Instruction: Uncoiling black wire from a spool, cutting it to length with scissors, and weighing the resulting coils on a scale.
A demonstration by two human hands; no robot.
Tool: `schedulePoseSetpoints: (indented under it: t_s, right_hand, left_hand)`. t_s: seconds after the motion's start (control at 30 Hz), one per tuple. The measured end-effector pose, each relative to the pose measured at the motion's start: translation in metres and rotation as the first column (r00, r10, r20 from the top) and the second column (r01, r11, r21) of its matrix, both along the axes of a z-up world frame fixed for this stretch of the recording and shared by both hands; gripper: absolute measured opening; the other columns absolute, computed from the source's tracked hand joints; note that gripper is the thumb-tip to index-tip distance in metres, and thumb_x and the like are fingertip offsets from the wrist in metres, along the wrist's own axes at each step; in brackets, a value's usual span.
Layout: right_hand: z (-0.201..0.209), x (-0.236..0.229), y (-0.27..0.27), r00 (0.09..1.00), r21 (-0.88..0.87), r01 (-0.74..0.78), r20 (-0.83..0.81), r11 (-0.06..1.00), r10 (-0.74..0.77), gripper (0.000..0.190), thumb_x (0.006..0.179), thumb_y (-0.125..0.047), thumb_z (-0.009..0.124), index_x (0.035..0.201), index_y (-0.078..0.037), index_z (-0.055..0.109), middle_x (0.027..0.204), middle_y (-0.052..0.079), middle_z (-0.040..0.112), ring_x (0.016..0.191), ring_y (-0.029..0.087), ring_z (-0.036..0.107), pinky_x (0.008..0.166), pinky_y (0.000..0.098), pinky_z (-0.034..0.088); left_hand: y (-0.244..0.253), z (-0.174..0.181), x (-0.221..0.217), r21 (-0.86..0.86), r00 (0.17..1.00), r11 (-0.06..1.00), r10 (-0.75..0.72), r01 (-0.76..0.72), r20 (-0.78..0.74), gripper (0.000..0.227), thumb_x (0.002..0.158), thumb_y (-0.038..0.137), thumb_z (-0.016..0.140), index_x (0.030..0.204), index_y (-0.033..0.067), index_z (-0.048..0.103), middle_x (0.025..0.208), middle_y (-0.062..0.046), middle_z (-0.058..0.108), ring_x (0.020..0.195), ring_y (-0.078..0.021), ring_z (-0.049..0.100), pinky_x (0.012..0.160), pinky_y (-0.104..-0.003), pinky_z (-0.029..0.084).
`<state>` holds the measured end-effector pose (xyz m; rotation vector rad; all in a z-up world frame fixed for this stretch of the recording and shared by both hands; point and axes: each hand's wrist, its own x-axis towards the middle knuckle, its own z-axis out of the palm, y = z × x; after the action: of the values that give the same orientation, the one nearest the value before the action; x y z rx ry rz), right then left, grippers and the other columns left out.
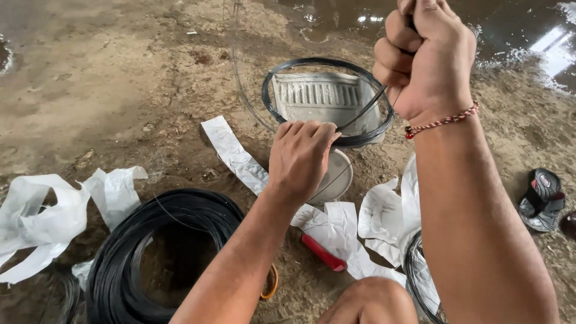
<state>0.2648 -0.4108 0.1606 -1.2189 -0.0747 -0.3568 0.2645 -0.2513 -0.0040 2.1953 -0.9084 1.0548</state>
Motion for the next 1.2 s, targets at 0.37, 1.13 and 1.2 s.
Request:
schedulePoseSetpoints:
  t_s: [0.37,1.13,1.2]
  right_hand:
    - [0.013,-0.071,0.057,0.96,-0.182,-0.146,0.211,0.972,0.183,0.028,0.099,-0.048,0.053,0.09,-0.022,0.054,0.062,-0.008,0.028,0.046,0.004,0.018,0.035,0.0238,0.013]
    - [-0.056,-0.073,0.218,0.655,0.069,-0.511,-0.615,0.857,0.44,0.065,0.108,-0.052,0.021,0.132,-0.002,0.054,0.098,0.02,0.067,0.088,0.029,0.067,0.078,0.0398,0.059]
    - [-0.077,-0.078,0.201,0.776,-0.196,-0.517,-0.518,0.833,0.36,0.077,0.096,-0.06,0.026,0.131,0.0,0.059,0.108,0.018,0.072,0.099,0.025,0.07,0.089,0.0352,0.06]
  left_hand:
    - [0.082,0.03,-0.085,-0.055,1.0,0.998,-0.019,0.02,0.004,0.019,0.098,0.009,0.073,0.113,0.0154,0.065,0.081,-0.001,0.054,0.075,-0.0233,0.048,0.069,-0.039,0.036]
    - [0.201,-0.06,-0.22,-0.325,0.719,0.926,-0.094,-0.19,-0.688,0.017,0.104,0.019,0.055,0.089,0.0107,0.056,0.065,0.001,0.066,0.046,-0.0106,0.055,0.039,-0.031,0.044]
    - [0.218,-0.065,-0.211,-0.466,0.689,0.848,-0.18,-0.253,-0.702,0.017,0.106,0.018,0.052,0.094,0.0093,0.06,0.067,0.0,0.061,0.048,-0.0091,0.048,0.039,-0.027,0.038]
